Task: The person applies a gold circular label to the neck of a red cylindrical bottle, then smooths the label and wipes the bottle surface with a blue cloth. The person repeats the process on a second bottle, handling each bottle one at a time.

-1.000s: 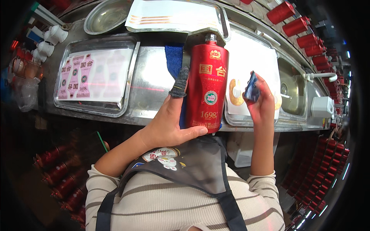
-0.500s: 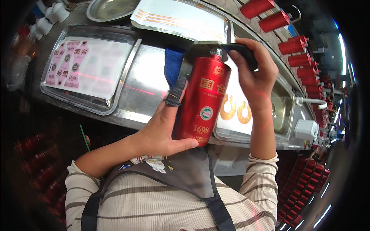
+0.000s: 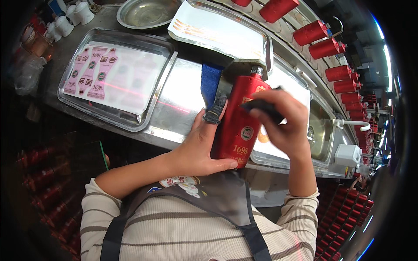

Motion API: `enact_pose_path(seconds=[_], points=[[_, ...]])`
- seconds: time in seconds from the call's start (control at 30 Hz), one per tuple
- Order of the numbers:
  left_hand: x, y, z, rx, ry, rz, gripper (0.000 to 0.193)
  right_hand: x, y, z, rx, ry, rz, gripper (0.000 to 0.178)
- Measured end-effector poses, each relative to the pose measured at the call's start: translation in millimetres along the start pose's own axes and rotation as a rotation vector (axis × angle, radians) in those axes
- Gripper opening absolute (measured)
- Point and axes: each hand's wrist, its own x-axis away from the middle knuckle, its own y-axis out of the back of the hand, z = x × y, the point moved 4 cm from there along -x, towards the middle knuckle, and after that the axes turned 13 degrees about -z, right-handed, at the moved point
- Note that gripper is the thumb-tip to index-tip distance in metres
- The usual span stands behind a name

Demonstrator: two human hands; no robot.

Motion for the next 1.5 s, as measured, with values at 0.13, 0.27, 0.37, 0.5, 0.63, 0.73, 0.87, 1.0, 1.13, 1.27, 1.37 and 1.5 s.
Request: enact_pose_path(seconds=[0.13, 0.27, 0.37, 0.5, 0.63, 0.73, 0.87, 1.0, 1.13, 1.27, 1.37, 1.5], points=[[6.0, -1.3, 4.4, 0.014, -0.002, -0.014, 0.128, -13.1, -3.9, -15.2, 0.215, 0.170, -0.213, 0.025], [10.0, 14.9, 1.1, -0.005, 0.053, 0.059, 0.117, 25.1, -21.0, 33.1, 0.240, 0.426, 0.016, 0.034], [18.1, 22.3, -1.5, 0.142, -0.039, 0.088, 0.100, 71.4, -20.8, 73.7, 0.029, 0.447, 0.081, 0.024], [24.3, 17.3, -19.7, 0.029, -0.077, 0.138, 0.098, 47.7, -14.0, 14.4, -0.202, -0.158, -0.105, 0.023], [22.1, 6.8, -21.0, -0.047, -0.150, 0.126, 0.098, 11.8, -2.8, -23.0, 0.007, 0.132, -0.291, 0.024], [24.4, 8.1, -13.4, 0.149, -0.022, 0.097, 0.093, 69.5, -4.4, 21.2, 0.048, 0.387, -0.098, 0.029], [23.2, 9.6, -7.3, 0.119, -0.004, 0.072, 0.084, 117.1, -3.0, 57.1, -0.199, 0.178, -0.071, 0.035], [23.7, 3.8, -13.0, -0.170, -0.129, 0.041, 0.060, 147.1, -13.5, 38.8, -0.338, -0.590, -0.435, 0.028], [27.2, -2.9, -24.8, -0.499, -0.261, 0.052, 0.043, 193.9, -20.1, 30.5, -0.543, -1.036, -0.686, 0.021], [33.8, -12.4, -43.0, -0.698, -0.390, 0.063, 0.037, 193.1, -10.5, 24.7, -0.496, -0.995, -0.696, 0.020], [45.0, -10.5, -36.9, -0.741, -0.348, -0.018, 0.040, 169.3, -10.7, 39.9, -0.554, -0.881, -0.698, 0.021], [60.1, -4.6, -23.9, -0.724, -0.223, -0.092, 0.040, 166.5, -26.9, 48.8, -0.437, -0.840, -0.649, 0.023]])
